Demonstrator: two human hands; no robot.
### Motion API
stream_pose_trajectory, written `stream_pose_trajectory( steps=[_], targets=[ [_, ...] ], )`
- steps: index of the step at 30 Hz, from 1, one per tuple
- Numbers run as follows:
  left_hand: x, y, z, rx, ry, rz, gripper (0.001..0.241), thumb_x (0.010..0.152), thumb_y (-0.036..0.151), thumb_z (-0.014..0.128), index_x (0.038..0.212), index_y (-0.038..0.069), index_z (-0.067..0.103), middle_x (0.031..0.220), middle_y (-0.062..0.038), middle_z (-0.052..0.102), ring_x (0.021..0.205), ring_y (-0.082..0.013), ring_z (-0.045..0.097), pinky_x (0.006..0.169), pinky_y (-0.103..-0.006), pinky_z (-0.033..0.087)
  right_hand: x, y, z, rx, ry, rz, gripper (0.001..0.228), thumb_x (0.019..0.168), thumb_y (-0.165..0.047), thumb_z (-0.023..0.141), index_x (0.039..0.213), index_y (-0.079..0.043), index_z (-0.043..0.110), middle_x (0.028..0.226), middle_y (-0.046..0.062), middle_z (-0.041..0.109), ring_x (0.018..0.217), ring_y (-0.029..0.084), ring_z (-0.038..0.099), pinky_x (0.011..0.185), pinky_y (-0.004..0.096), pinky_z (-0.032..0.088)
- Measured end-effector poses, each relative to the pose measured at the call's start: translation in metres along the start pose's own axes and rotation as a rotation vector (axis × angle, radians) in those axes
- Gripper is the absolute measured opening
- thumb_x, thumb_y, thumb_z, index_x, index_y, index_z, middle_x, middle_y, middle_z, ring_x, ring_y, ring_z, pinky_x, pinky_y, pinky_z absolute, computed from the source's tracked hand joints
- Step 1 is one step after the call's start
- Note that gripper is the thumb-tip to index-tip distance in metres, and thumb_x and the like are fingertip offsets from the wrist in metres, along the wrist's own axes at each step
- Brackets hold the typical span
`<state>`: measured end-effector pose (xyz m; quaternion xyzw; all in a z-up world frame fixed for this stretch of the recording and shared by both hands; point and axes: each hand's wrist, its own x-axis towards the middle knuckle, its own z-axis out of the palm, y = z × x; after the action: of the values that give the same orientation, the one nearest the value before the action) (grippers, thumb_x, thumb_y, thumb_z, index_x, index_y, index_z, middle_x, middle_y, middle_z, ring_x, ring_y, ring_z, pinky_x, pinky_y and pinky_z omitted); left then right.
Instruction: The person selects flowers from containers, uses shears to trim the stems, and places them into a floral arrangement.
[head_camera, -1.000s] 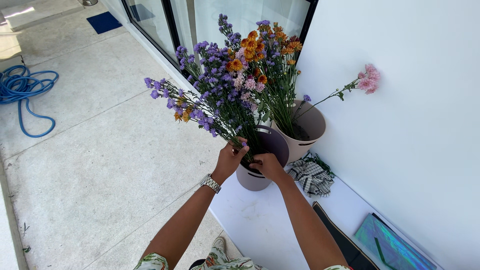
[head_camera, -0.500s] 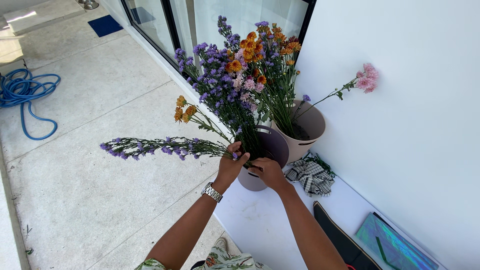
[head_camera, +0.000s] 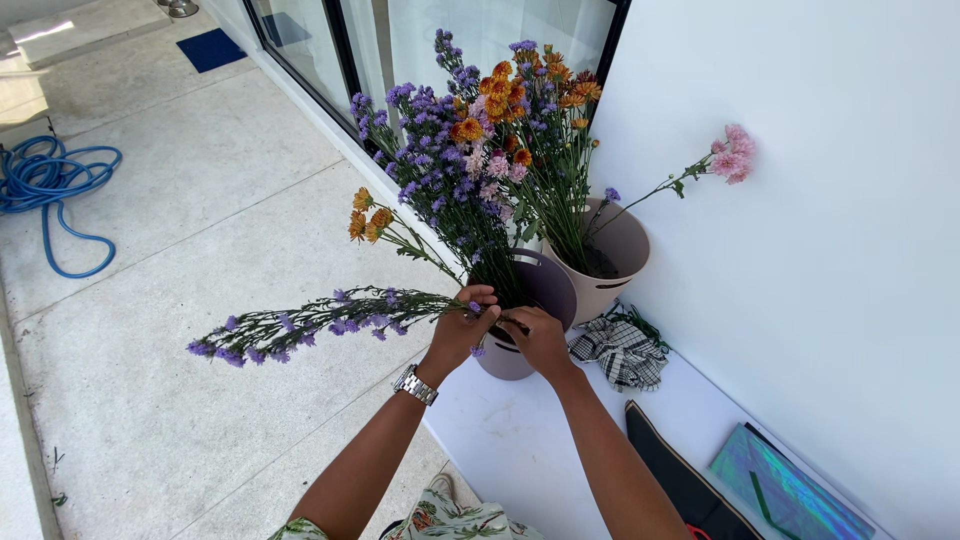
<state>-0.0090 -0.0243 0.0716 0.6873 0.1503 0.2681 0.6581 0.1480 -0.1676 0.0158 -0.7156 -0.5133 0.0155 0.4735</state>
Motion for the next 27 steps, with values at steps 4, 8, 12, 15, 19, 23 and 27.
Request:
stream_pose_trajectory(
  steps=[4,8,12,15,19,23,27],
  targets=[
    [-0.006,0.032,-0.007,0.159,-0.102,-0.121,0.043,0.112,0.034,0.072,0.152,0.020,0.064,0.139,-0.018,0.076,0.131,-0.0396,0.071,0.107,-0.0541,0.058,0.005,0.004,-0.001,0.042,0.061,0.011,0.020,0.106,-0.021,0.083,0.120,-0.008,0.086,0.108,0.013,0.085,0.097,0.025,0.082,0.080,0.031,0.068],
    [-0.006,-0.029,-0.017,0.390,-0.100,-0.150,0.044,0.111,0.043,0.076,0.146,0.017,0.069,0.136,-0.015,0.078,0.125,-0.0348,0.074,0.103,-0.0554,0.059,0.008,-0.005,-0.005,0.106,0.044,0.036,0.024,0.107,-0.021,0.082,0.123,-0.003,0.085,0.106,0.020,0.083,0.099,0.033,0.082,0.084,0.037,0.069],
    [0.000,-0.023,-0.004,0.277,0.025,-0.017,0.032,0.115,0.041,0.071,0.140,0.022,0.078,0.118,-0.014,0.083,0.101,-0.0272,0.079,0.086,-0.0448,0.060,0.006,-0.019,-0.008,0.198,-0.088,0.105,0.030,0.108,-0.029,0.080,0.130,-0.009,0.086,0.113,0.018,0.085,0.109,0.035,0.081,0.092,0.042,0.069],
    [0.010,-0.030,-0.008,0.280,0.135,0.057,0.029,0.118,0.037,0.069,0.130,0.016,0.084,0.104,-0.018,0.083,0.078,-0.0208,0.072,0.064,-0.0379,0.056,0.014,-0.033,-0.026,0.251,-0.172,0.115,0.038,0.113,-0.028,0.072,0.149,-0.017,0.076,0.139,0.012,0.079,0.136,0.036,0.069,0.113,0.051,0.056],
    [0.010,-0.008,-0.014,0.244,0.149,0.044,0.030,0.118,0.037,0.068,0.131,0.015,0.082,0.104,-0.016,0.083,0.082,-0.0234,0.071,0.067,-0.0407,0.056,0.009,-0.009,-0.013,0.118,-0.235,0.140,0.031,0.115,-0.015,0.068,0.144,-0.007,0.075,0.135,0.022,0.078,0.127,0.043,0.073,0.109,0.058,0.059],
    [-0.013,0.008,-0.033,0.544,0.011,-0.061,0.043,0.108,0.045,0.075,0.123,0.004,0.079,0.100,-0.021,0.081,0.094,-0.0385,0.081,0.074,-0.0509,0.062,0.013,0.012,-0.007,0.078,-0.136,0.096,0.027,0.116,-0.014,0.065,0.135,-0.004,0.080,0.119,0.024,0.083,0.106,0.042,0.080,0.089,0.051,0.068],
    [-0.039,0.042,-0.033,1.004,-0.186,-0.243,0.066,0.092,0.059,0.088,0.106,-0.005,0.079,0.083,-0.025,0.079,0.080,-0.0439,0.082,0.063,-0.0523,0.063,0.013,0.028,-0.005,0.039,-0.089,0.107,0.025,0.116,-0.013,0.066,0.134,-0.005,0.081,0.115,0.020,0.084,0.101,0.038,0.082,0.084,0.048,0.069]
  ],
)
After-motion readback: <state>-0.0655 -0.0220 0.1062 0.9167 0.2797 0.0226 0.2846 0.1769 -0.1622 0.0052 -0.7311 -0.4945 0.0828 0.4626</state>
